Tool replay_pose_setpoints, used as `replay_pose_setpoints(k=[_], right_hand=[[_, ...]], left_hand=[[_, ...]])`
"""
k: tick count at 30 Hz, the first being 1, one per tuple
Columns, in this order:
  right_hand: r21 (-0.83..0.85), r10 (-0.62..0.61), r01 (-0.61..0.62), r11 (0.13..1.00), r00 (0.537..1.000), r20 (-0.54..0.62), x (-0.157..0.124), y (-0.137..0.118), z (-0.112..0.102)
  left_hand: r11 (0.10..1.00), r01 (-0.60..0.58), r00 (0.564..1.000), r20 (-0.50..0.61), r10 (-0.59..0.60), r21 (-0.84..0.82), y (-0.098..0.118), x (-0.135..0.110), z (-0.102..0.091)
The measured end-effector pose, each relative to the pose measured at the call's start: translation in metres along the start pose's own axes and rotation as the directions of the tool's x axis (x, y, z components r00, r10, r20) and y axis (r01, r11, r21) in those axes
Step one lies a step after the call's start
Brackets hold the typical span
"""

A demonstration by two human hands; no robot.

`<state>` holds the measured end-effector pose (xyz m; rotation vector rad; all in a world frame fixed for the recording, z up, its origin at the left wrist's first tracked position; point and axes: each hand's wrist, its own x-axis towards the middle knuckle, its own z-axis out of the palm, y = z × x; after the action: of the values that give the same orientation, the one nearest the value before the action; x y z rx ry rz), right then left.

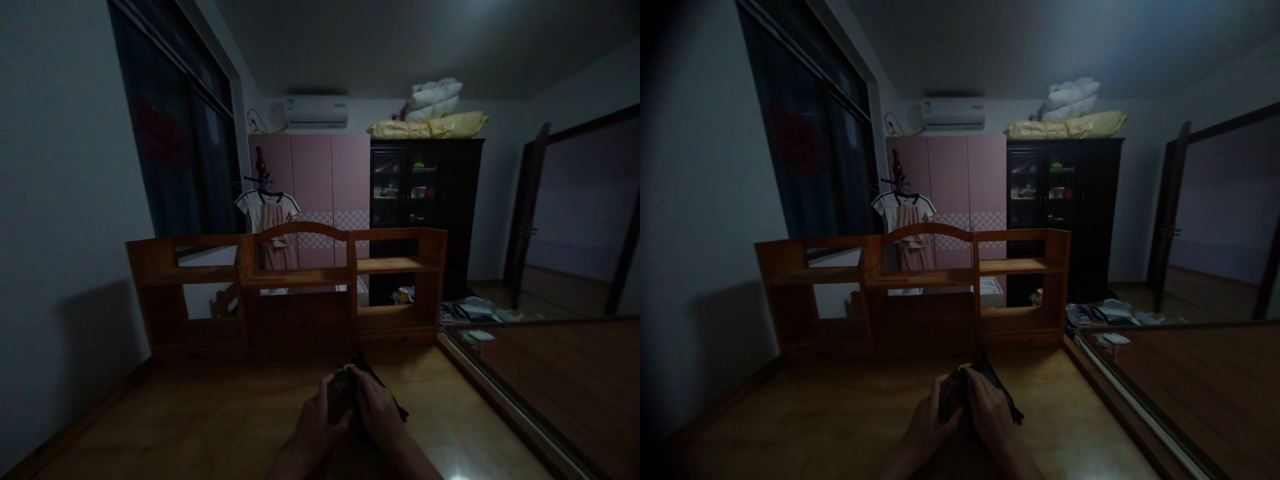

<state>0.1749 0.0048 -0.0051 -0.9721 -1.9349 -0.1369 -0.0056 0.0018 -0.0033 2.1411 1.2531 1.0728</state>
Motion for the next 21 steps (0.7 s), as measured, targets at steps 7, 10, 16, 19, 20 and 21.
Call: replay_pose_setpoints(k=[7, 10, 16, 19, 20, 21], right_hand=[[-0.125, -0.006, 0.003, 0.992, 1.0, -0.029, -0.007, -0.003, 0.003], [-0.143, -0.012, 0.007, 0.99, 0.999, -0.035, -0.007, -0.003, 0.003], [-0.027, 0.004, -0.004, 1.0, 1.0, -0.018, -0.005, -0.007, 0.005], [0.007, 0.019, -0.019, 1.0, 1.0, 0.005, -0.006, -0.005, 0.008], [0.008, 0.026, -0.026, 1.0, 0.999, 0.018, -0.006, -0.004, 0.009], [0.007, 0.035, -0.035, 0.999, 0.999, 0.03, -0.007, -0.002, 0.009]], left_hand=[[0.977, -0.08, 0.991, -0.094, 0.1, 0.197, -0.021, -0.005, 0.005], [0.968, -0.13, 0.982, -0.109, 0.155, 0.215, -0.025, -0.005, 0.005], [0.919, -0.18, 0.949, -0.183, 0.255, 0.35, -0.03, -0.004, 0.008], [0.913, -0.165, 0.959, -0.157, 0.238, 0.372, -0.029, -0.004, 0.01], [0.915, -0.162, 0.963, -0.142, 0.227, 0.369, -0.028, -0.003, 0.01], [0.917, -0.161, 0.967, -0.128, 0.221, 0.364, -0.028, -0.002, 0.011]])
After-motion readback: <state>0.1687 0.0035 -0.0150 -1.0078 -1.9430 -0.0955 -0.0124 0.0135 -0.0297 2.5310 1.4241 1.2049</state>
